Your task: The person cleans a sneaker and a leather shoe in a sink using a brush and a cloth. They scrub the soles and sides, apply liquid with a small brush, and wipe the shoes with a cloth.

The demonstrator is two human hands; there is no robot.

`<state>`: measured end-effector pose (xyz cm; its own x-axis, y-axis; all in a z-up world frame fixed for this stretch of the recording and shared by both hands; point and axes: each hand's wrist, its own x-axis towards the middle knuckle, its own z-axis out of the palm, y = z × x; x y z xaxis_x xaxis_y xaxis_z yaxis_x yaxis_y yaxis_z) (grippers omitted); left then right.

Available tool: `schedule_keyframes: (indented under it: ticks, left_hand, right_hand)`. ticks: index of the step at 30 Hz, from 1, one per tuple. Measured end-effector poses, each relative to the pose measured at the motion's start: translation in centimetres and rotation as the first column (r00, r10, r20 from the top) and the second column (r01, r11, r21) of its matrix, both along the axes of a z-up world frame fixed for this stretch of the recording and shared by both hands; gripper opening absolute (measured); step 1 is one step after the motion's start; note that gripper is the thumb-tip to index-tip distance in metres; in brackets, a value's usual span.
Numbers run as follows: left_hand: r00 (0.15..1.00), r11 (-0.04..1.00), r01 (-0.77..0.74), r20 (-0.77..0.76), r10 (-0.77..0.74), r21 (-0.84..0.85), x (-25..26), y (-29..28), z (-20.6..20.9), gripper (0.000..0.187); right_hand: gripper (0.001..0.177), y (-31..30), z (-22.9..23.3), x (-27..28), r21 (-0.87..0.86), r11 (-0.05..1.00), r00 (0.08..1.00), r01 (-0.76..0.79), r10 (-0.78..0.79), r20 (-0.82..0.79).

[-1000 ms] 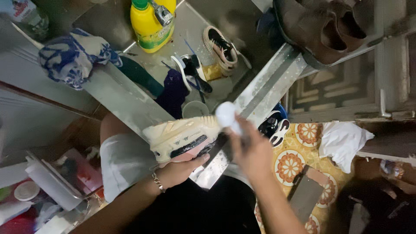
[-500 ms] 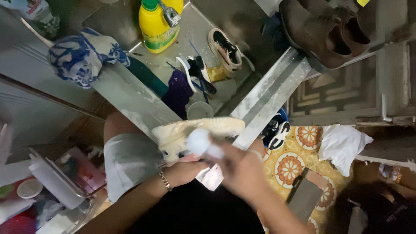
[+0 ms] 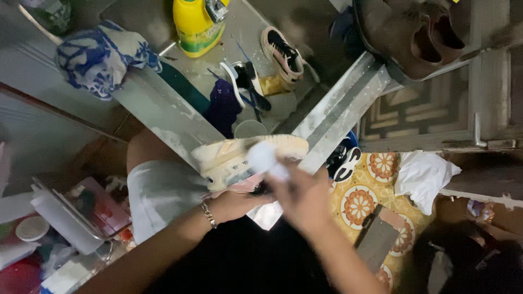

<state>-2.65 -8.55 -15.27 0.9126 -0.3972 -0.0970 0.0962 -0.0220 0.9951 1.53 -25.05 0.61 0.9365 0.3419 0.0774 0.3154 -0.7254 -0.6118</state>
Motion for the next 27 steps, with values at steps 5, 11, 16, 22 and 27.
schedule_keyframes:
  ticks: [5,11,16,22,27]
  left_hand:
    - [0.995,0.945,-0.018,0.103,-0.016,0.328,0.1,-0.5,-1.0,0.073]
    - [0.986,0.905,0.158,-0.006,-0.169,0.395,0.9,0.5,0.9,0.07]
    - [0.981,0.967,0.003,0.188,-0.053,0.256,1.0,1.2,1.7,0.1]
    - [0.887,0.912,-0.133,-0.458,-0.065,-0.387,0.5,2.2,6.4,0.09]
    - [0.946,0.421,-0.302,-0.324,0.019,-0.855,1.4,1.1,9.6,0.057]
  right_hand:
    - [0.039,-1.1,-0.5,-0.5,0.085,0.987,0.991,-0.135,0.132,0.033]
    - [0.044,-0.7,-2.4,-1.8,0.105,0.994,0.996,0.022,-0.013,-0.089]
    - [0.039,-4.4,-3.5,1.3,0.045,0.995,0.99,0.086,-0.091,0.105]
    - [0.036,-1.0,-3.8,-3.8,0.363,0.928,0.995,-0.087,0.066,0.07]
    - [0.035,-3.7,-2.5,0.4,0.099,0.97,0.972,0.221,-0.227,0.055]
